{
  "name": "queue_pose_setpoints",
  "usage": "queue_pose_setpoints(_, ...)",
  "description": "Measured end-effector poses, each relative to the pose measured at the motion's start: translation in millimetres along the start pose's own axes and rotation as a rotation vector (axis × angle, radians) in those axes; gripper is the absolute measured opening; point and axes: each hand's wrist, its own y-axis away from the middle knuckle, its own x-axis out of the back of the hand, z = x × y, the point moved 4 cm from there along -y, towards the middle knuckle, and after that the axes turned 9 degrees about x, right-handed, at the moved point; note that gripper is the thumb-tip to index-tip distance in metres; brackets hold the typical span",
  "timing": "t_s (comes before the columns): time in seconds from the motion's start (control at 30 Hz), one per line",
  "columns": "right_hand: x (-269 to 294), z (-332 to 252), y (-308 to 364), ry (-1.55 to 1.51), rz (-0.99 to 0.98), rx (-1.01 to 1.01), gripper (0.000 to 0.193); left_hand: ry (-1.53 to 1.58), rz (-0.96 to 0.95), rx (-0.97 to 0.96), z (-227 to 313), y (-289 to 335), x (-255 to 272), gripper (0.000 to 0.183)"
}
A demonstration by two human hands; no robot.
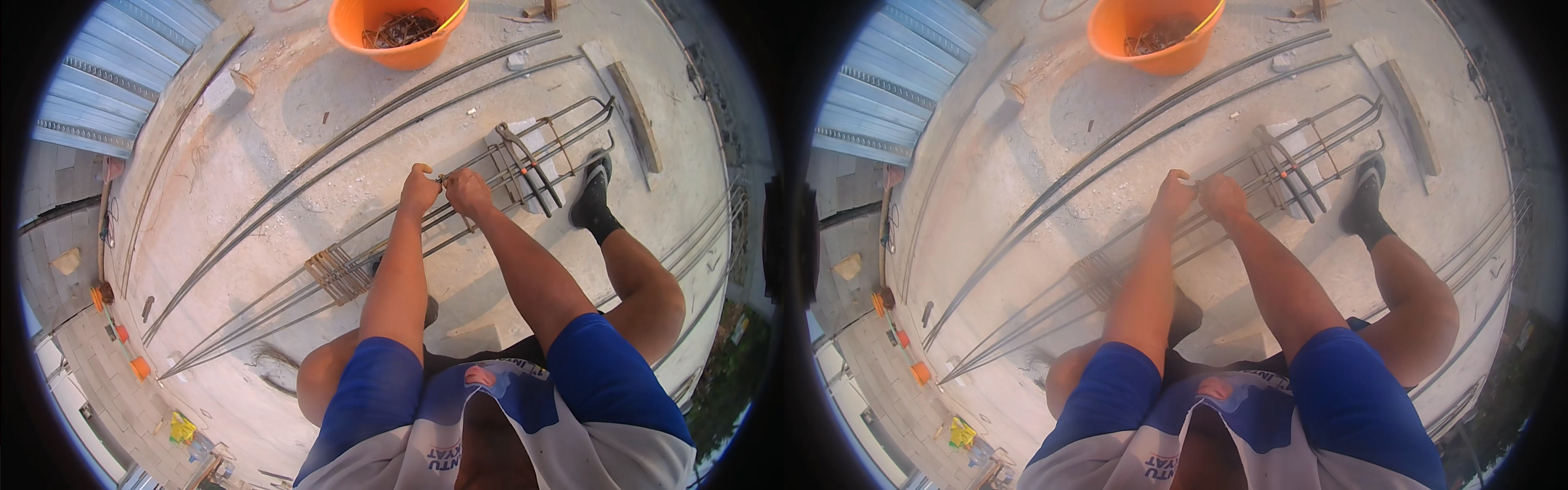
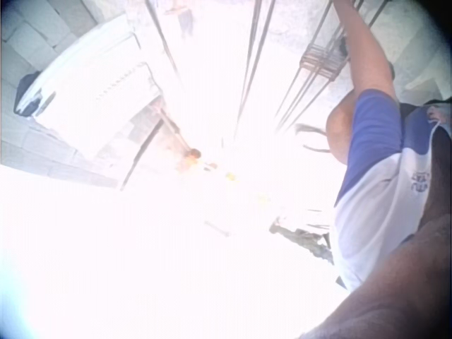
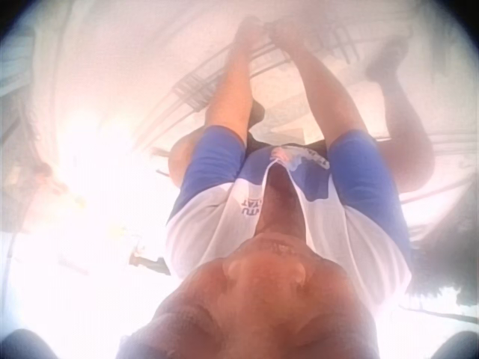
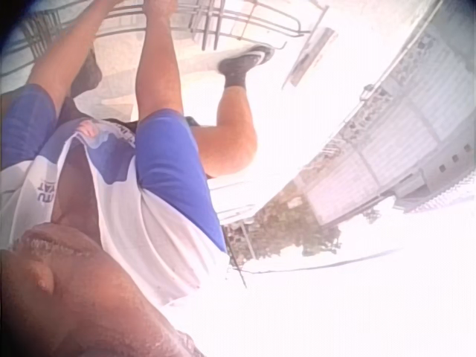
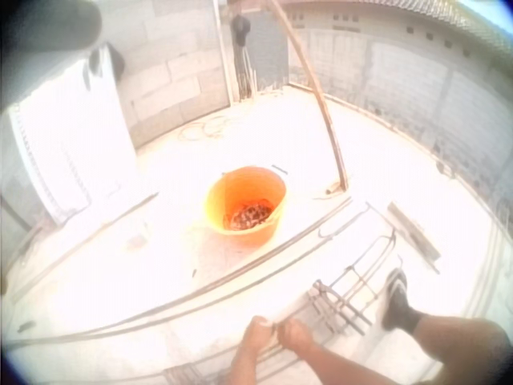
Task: The person sits on the floor and uses pliers to twist wire ties around a rebar cage, securing the intersecting steel bars. The person repeatedly picks up wire ties, wraps them around the rebar intersections, and twists them tight with pliers.
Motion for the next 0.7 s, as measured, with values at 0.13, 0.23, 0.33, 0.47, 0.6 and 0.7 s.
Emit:
queue_pose_setpoints(0.13,-0.6,0.1,0.1,0.007,0.010,0.021,0.022,0.268,-0.031,0.164,-2.2,-1.0,13.4,0.056)
queue_pose_setpoints(0.23,-1.6,1.3,-0.6,0.003,0.002,0.016,0.022,0.459,-0.064,0.189,0.7,5.7,15.7,0.060)
queue_pose_setpoints(0.33,-1.8,1.7,-0.7,0.012,-0.003,0.027,0.022,0.547,-0.076,0.124,3.5,11.5,18.1,0.057)
queue_pose_setpoints(0.47,-0.8,0.3,0.4,0.012,0.002,0.035,0.022,0.630,-0.154,0.015,7.0,14.2,17.4,0.044)
queue_pose_setpoints(0.6,0.9,-2.0,0.7,0.018,0.010,0.036,0.023,0.502,-0.075,-0.006,13.0,10.9,16.4,0.032)
queue_pose_setpoints(0.7,0.7,-1.7,1.0,0.025,0.002,0.033,0.023,0.292,0.043,-0.105,18.5,14.9,14.2,0.023)
